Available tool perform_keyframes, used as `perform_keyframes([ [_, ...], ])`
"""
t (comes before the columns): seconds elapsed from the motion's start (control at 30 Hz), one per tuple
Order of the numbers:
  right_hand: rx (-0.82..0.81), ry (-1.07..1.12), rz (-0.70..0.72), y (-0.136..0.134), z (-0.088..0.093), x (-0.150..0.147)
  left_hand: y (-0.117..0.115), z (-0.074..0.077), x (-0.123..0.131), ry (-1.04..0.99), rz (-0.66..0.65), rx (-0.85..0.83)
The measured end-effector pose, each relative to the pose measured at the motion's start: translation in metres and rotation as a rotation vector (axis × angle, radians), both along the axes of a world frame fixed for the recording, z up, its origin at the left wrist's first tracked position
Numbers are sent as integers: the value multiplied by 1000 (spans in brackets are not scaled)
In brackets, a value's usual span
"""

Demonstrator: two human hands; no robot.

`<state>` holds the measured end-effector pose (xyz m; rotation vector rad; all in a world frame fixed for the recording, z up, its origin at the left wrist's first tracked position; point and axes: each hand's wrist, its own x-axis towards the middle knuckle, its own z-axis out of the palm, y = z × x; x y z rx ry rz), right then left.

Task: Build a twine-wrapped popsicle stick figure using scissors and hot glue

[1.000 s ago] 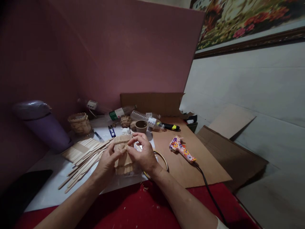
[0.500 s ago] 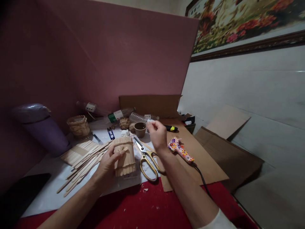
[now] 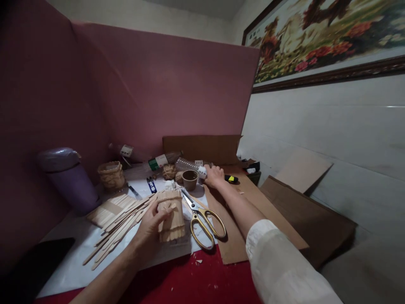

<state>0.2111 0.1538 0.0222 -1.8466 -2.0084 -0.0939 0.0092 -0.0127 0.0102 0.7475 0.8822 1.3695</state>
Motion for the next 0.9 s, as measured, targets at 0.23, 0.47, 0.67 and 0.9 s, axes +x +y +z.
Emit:
perform_keyframes([
  [0.23,183,97,43,-15,48,7,-1,0,-1,5,-29,4],
  [0.47,396,146,387,-77,106,-3,-4,3,-3,21,-10,60],
  [0.67,428,246,557,-106,137,-17,3,-2,-8,18,-26,66],
  [0.9,391,163,572,-113,159,-38,9,-9,-10,46,51,71],
])
